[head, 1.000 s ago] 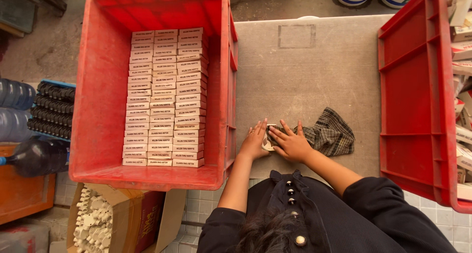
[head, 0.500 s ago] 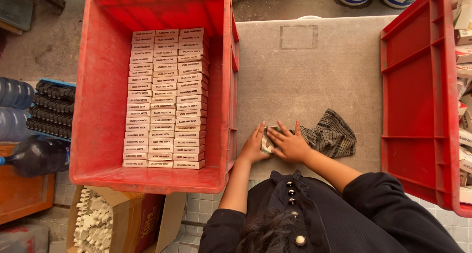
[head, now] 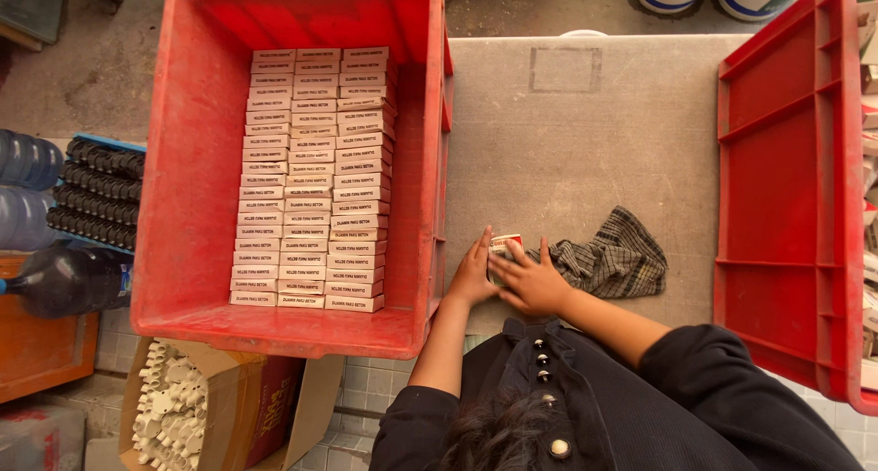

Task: The person wipes small cardboard boxes with a cloth and places them into a red plastic crate.

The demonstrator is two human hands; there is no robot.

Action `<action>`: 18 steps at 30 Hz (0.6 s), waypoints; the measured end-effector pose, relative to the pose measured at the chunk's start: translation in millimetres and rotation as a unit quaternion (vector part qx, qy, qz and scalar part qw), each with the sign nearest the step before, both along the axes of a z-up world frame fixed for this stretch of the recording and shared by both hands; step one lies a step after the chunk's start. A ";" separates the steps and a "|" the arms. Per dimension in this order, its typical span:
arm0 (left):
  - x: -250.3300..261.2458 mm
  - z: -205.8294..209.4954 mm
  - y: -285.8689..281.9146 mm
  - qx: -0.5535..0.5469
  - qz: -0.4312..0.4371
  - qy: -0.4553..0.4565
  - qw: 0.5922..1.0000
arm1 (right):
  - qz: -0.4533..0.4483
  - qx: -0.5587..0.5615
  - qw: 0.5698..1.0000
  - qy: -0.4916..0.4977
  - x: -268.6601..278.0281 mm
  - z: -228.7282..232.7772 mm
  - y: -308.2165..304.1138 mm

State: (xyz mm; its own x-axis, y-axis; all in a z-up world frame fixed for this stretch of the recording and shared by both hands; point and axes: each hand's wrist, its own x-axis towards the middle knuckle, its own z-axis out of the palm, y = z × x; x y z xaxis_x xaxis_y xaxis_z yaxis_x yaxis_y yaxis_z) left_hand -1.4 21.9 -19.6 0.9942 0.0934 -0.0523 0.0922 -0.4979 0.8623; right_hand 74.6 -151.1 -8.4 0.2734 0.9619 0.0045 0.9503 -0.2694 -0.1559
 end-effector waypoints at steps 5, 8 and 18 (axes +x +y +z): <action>2.1 12.6 -1.0 0.006 -0.002 -0.004 1.000 | 0.091 0.009 0.996 0.017 17.0 11.6 -22.2; -0.3 15.0 -2.0 0.002 0.002 -0.006 1.000 | 0.048 -0.043 0.998 0.012 34.2 16.3 -9.8; -1.5 3.5 -3.7 0.029 0.002 -0.016 0.999 | 0.081 0.021 0.996 0.025 0.5 4.9 -30.3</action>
